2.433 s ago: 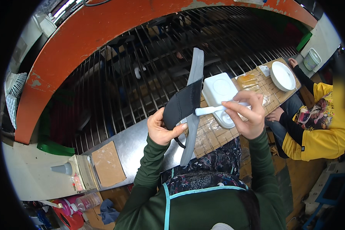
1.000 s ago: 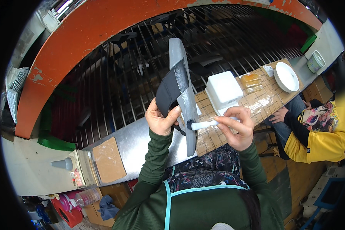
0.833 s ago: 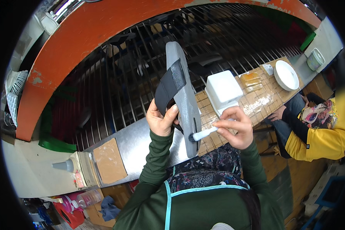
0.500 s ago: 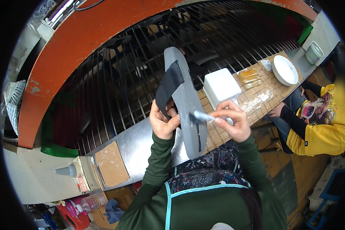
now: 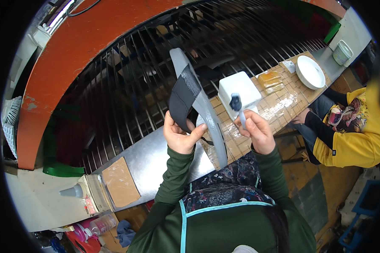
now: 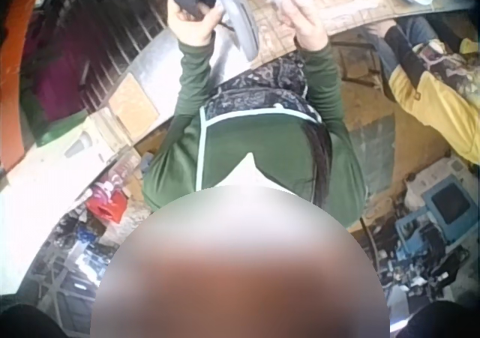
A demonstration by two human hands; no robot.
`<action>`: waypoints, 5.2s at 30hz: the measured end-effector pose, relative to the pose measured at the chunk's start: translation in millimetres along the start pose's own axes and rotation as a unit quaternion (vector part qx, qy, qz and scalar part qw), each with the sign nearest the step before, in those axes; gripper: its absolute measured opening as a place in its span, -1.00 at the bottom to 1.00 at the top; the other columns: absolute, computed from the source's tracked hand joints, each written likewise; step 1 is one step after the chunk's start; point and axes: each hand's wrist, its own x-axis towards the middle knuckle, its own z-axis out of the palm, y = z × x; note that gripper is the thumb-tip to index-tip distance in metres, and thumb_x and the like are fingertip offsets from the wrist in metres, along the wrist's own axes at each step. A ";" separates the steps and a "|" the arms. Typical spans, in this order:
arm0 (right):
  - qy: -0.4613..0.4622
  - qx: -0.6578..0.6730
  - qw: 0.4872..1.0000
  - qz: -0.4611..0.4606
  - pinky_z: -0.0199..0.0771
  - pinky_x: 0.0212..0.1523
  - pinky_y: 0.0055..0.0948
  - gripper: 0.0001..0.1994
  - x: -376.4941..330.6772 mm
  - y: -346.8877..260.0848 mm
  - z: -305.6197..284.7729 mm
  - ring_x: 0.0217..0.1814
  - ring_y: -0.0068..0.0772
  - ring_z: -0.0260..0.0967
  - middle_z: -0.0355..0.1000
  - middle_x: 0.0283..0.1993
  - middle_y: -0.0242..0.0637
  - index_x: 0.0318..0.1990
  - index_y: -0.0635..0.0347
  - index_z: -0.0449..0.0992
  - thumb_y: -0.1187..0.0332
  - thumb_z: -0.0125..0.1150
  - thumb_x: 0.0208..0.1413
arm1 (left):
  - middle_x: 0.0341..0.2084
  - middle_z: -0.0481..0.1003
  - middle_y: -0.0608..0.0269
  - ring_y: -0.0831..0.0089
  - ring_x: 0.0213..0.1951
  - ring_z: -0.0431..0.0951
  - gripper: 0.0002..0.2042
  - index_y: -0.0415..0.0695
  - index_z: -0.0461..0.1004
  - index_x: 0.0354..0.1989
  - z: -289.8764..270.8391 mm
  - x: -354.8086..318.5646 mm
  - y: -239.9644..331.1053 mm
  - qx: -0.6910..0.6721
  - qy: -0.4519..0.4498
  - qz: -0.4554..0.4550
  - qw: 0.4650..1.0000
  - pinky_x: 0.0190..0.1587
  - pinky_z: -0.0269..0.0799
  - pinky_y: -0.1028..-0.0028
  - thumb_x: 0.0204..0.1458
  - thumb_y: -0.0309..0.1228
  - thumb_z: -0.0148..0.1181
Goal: The person holds a gray plastic component and uses a small brush to apply white paint to its surface. They repeatedly dip the brush into a white paint container and continue painting different areas of the part while standing at a workbench.
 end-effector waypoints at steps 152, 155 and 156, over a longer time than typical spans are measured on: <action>-0.006 -0.451 0.867 -0.211 0.16 -0.16 -0.44 -0.73 7.1 -20.0 4.1 -0.33 -0.50 0.28 0.41 -0.28 -0.40 -0.16 0.04 0.68 0.40 0.43 -0.09 | -0.18 0.55 0.05 0.42 -0.14 0.59 -0.50 -0.30 0.37 -0.06 -22.0 30.0 -1.0 0.116 0.050 0.004 0.992 -0.05 0.54 0.45 -0.13 -0.43 0.49; -0.009 -0.451 0.866 -0.216 0.16 -0.17 -0.44 -0.73 9.2 -20.3 5.6 -0.32 -0.49 0.28 0.41 -0.28 -0.39 -0.15 0.04 0.68 0.41 0.43 -0.09 | -0.15 0.56 0.01 0.40 -0.11 0.59 -0.54 -0.30 0.37 -0.03 -24.9 32.3 -2.4 0.128 0.055 -0.013 0.990 -0.03 0.54 0.46 -0.10 -0.51 0.44; -0.012 -0.453 0.864 -0.219 0.16 -0.18 -0.44 -0.73 10.1 -20.6 5.7 -0.31 -0.48 0.28 0.41 -0.28 -0.39 -0.15 0.04 0.68 0.41 0.42 -0.09 | -0.15 0.56 0.00 0.41 -0.12 0.59 -0.54 -0.30 0.37 -0.04 -26.1 33.2 -2.9 0.126 0.056 -0.023 0.990 -0.04 0.55 0.46 -0.10 -0.51 0.44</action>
